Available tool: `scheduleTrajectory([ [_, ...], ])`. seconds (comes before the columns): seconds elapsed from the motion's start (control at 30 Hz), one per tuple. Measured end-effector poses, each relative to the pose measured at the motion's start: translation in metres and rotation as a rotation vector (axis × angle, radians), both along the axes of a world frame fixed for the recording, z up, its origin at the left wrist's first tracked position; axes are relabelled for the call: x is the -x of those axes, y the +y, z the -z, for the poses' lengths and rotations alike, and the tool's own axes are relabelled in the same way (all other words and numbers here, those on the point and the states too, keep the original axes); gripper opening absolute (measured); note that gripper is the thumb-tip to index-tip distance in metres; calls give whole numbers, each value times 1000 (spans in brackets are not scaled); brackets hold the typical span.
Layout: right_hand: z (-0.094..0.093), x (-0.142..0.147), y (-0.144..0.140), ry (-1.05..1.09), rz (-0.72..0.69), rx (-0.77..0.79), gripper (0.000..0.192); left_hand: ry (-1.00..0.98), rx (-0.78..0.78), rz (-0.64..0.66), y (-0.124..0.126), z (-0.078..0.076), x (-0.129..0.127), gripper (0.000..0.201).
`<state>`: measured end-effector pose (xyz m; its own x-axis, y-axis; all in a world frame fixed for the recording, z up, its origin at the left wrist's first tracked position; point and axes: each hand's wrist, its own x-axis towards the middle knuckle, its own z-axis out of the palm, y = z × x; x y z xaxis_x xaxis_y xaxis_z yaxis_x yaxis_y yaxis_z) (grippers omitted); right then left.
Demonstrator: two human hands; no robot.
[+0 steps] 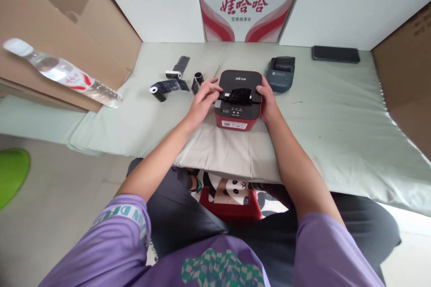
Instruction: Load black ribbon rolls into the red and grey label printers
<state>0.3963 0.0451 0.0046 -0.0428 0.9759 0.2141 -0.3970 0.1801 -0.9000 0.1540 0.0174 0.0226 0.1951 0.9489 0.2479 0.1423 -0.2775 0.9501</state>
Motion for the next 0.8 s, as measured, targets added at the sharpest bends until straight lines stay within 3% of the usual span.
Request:
scheduleTrajectory([
  [0.1,1,0,0,8,-2,-4,48,-120,235,-33,-1,-4,-5,38],
  [0.2,3,0,2,-3,-9,1,53,-188,352,-56,-2,-10,-10,42],
  [0.5,1,1,2,-25,-16,14,60,-220,400,-71,-5,-23,-16,40],
  [0.8,2,0,3,-15,-30,32,59,-234,359,-61,-2,-18,-15,44],
])
